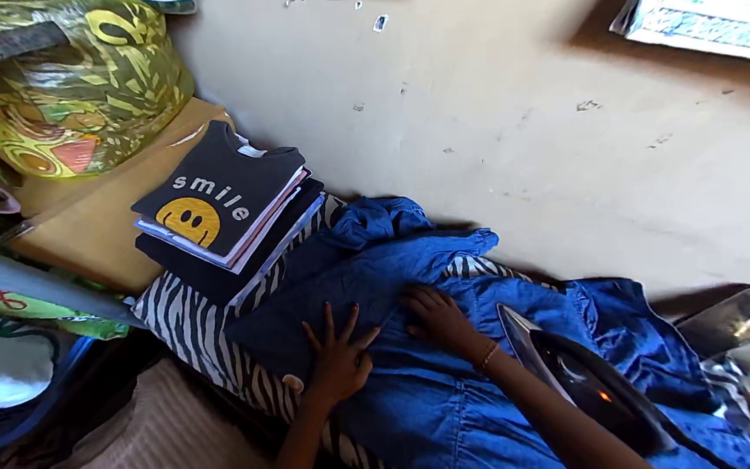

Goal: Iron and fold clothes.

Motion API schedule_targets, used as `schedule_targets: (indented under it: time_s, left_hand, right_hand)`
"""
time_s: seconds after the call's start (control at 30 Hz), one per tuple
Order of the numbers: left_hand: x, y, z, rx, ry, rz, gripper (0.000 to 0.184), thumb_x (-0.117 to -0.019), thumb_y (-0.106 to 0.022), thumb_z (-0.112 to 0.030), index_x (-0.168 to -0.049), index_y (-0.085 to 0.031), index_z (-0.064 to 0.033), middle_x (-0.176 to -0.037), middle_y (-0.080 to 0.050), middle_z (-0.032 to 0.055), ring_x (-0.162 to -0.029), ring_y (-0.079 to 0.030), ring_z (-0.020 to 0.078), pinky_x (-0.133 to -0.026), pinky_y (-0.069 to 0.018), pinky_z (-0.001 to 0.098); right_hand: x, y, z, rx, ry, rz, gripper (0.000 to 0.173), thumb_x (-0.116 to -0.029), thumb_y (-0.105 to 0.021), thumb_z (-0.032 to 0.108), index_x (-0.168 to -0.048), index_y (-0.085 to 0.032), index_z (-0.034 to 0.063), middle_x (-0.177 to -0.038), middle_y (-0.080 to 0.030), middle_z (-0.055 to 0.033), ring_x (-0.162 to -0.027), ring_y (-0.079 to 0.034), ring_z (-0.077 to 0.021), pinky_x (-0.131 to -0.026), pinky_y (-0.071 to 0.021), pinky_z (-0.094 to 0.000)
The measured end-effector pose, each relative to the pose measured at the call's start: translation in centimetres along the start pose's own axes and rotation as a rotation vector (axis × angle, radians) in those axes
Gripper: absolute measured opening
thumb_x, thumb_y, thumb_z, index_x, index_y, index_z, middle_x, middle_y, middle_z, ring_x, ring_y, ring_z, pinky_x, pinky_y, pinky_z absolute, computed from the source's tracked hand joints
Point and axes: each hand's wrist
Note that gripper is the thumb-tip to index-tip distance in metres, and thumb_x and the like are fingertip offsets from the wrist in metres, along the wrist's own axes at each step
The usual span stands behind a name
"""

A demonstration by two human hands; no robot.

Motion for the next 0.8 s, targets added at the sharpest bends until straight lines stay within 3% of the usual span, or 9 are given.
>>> schedule_targets:
  time_s: [0.1,0.17,0.23,0.3,0.43,0.53,0.6,0.67,0.8]
  left_hand:
    - [1.9,3.4,0.9,0.193,-0.021,0.006,0.044,-0.1064,-0.041,-0.040,-0.145,-0.060,-0.0291,-0.162,-0.041,0.0025,-0.156,-0.020,0.0356,-0.114,0.0047,0.0784]
    - [4.3,3.5,2.7,0.095,0.026,-0.304,0.047,-0.1050,-0.043,-0.035,-0.146,-0.058,-0.0195,-0.155,-0.050,0.0093,-0.150,-0.036,0.0365,-0.115,-0.0094,0.0784]
    - [6.3,2.7,5.6,-0.015,0.211,-0.445,0.052,-0.1037,-0.045,-0.032,-0.151,-0.051,-0.0117,-0.159,-0.042,0.0170,-0.150,-0.032,0.0434,-0.114,-0.0129,0.0778]
    - [7.2,1.8,7.4,0.075,0.350,-0.526,0.052,-0.0994,-0.055,-0.020,-0.149,-0.052,-0.0041,-0.161,-0.037,0.0217,-0.151,-0.027,0.0457,-0.119,-0.0152,0.0706]
    - [7.5,1.9,7.1,0.239,0.407,-0.801,0.044,-0.0906,-0.061,-0.005,-0.134,-0.063,0.0027,-0.152,-0.043,0.0308,-0.142,-0.041,0.0492,-0.113,-0.0375,0.0604]
    - [8.2,4.0,7.8,0.275,0.502,-0.872,0.044,-0.0925,-0.059,-0.002,-0.136,-0.058,0.0079,-0.141,-0.052,0.0326,-0.127,-0.054,0.0461,-0.103,-0.0474,0.0552]
    - [8.5,5.2,8.2,0.299,0.571,-0.844,0.047,-0.0969,-0.058,-0.005,-0.142,-0.051,0.0079,-0.136,-0.054,0.0324,-0.110,-0.063,0.0399,-0.088,-0.0546,0.0481]
    - [8.0,6.2,8.5,0.346,0.610,-0.777,0.052,-0.0991,-0.057,-0.008,-0.148,-0.045,0.0054,-0.134,-0.056,0.0323,-0.106,-0.064,0.0401,-0.087,-0.0546,0.0498]
    - [6.9,7.3,9.3,0.340,0.688,-0.586,0.046,-0.1024,-0.056,-0.011,-0.146,-0.047,0.0019,-0.125,-0.064,0.0304,-0.112,-0.065,0.0448,-0.098,-0.0491,0.0587]
  right_hand:
    - [5.8,3.1,-1.4,0.011,-0.217,-0.179,0.048,-0.0963,-0.070,0.033,-0.137,-0.065,0.0076,-0.142,-0.059,-0.0233,-0.136,-0.051,-0.0478,-0.109,-0.0343,-0.0749]
    - [12.2,6.0,-2.4,0.091,-0.436,-0.326,0.051,-0.0946,-0.071,0.028,-0.135,-0.062,-0.0031,-0.136,-0.057,-0.0361,-0.126,-0.053,-0.0588,-0.101,-0.0400,-0.0772]
    - [17.9,7.3,-2.4,0.069,-0.717,-0.187,0.065,-0.1025,-0.059,0.034,-0.143,-0.047,-0.0144,-0.139,-0.046,-0.0475,-0.130,-0.043,-0.0672,-0.103,-0.0330,-0.0800]
    - [20.4,6.6,-3.7,0.025,-0.894,-0.017,0.064,-0.1062,-0.050,0.039,-0.146,-0.043,-0.0114,-0.134,-0.053,-0.0429,-0.124,-0.054,-0.0616,-0.098,-0.0421,-0.0760]
    - [22.6,6.6,-5.0,-0.078,-0.808,-0.003,0.057,-0.0999,-0.060,0.036,-0.135,-0.054,-0.0093,-0.115,-0.064,-0.0402,-0.106,-0.062,-0.0604,-0.088,-0.0449,-0.0767]
    - [19.5,10.1,-1.3,-0.003,-0.657,-0.084,0.055,-0.0985,-0.061,0.041,-0.122,-0.061,-0.0088,-0.099,-0.067,-0.0374,-0.092,-0.065,-0.0593,-0.077,-0.0472,-0.0761]
    - [15.4,11.4,2.5,0.095,-0.415,-0.223,0.044,-0.0948,-0.066,0.036,-0.104,-0.066,-0.0075,-0.079,-0.066,-0.0336,-0.073,-0.066,-0.0574,-0.062,-0.0475,-0.0730]
    - [9.0,11.9,6.2,0.157,-0.172,-0.285,0.031,-0.0873,-0.071,0.027,-0.095,-0.068,-0.0029,-0.069,-0.065,-0.0263,-0.065,-0.066,-0.0519,-0.054,-0.0483,-0.0671]
    - [-5.4,10.3,14.3,0.137,-0.122,0.257,0.040,-0.0999,-0.063,0.027,-0.133,-0.061,0.0051,-0.118,-0.067,-0.0301,-0.113,-0.063,-0.0523,-0.091,-0.0479,-0.0683]
Point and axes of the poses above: each hand's wrist, its own x-axis away from the middle knuckle, its own y-axis out of the back of the hand, z = x × y
